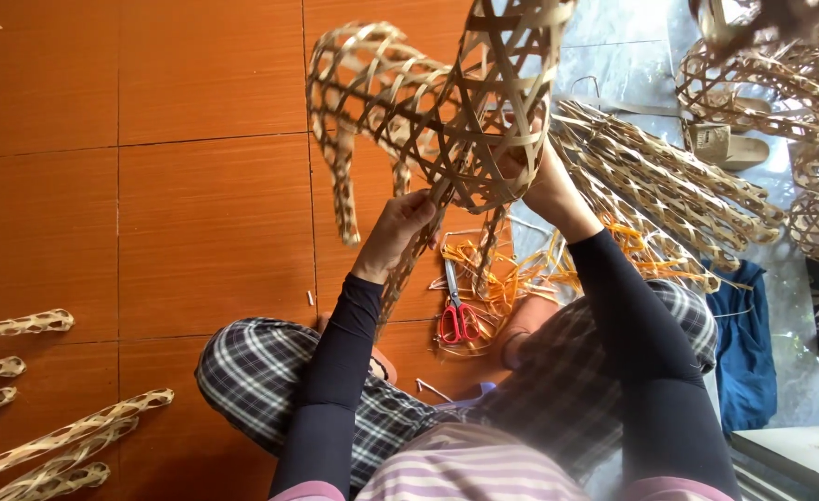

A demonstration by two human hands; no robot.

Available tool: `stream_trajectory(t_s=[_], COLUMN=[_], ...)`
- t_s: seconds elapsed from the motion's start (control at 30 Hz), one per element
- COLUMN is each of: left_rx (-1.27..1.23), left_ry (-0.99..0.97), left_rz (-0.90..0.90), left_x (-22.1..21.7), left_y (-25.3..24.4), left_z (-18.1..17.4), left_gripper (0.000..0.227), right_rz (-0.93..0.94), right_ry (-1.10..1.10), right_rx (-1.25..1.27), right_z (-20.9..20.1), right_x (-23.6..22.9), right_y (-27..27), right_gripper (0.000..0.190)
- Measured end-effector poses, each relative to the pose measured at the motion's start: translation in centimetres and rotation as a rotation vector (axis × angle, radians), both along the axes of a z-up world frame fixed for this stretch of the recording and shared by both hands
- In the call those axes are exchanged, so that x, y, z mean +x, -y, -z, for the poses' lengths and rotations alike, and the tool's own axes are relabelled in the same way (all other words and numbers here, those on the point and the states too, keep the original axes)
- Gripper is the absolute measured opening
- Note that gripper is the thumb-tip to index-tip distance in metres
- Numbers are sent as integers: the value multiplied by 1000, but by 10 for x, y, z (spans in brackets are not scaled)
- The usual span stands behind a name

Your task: Weaving and assembling a decorative horse figure using bamboo strips.

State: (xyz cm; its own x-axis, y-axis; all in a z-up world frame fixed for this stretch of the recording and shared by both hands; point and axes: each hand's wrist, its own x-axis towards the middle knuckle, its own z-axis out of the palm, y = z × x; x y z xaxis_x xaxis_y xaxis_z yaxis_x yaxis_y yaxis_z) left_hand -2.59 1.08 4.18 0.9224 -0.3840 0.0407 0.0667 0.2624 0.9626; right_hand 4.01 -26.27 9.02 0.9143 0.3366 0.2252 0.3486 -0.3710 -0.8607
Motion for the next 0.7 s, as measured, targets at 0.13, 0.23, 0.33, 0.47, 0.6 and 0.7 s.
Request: stream_trajectory(t_s=[0.13, 0.23, 0.33, 0.47, 0.6, 0.7], left_rx=[-204, -191, -161, -94, 69, 439], left_ry=[-41, -2, 24, -18, 84, 297], left_rz=[34, -69, -115, -124, -145, -227], left_x=[4, 5, 8, -3, -8, -5], left_y=[-2, -9, -6, 12, 19, 20], left_z=[3, 8, 1, -15, -20, -19], left_gripper=[35, 32, 32, 32, 31, 30], right_rz=[-83, -98, 48, 6, 60, -60], right_ry=[-204, -131, 172, -6, -409, -642], right_rx=[56, 33, 3, 285, 185, 340], right_z=[-28, -54, -66, -87, -141, -126], right_x=[-2, -10, -27, -54, -55, -42], right_y=[-3, 5, 13, 10, -5, 20], right_gripper=[45, 68, 59, 40, 59, 52])
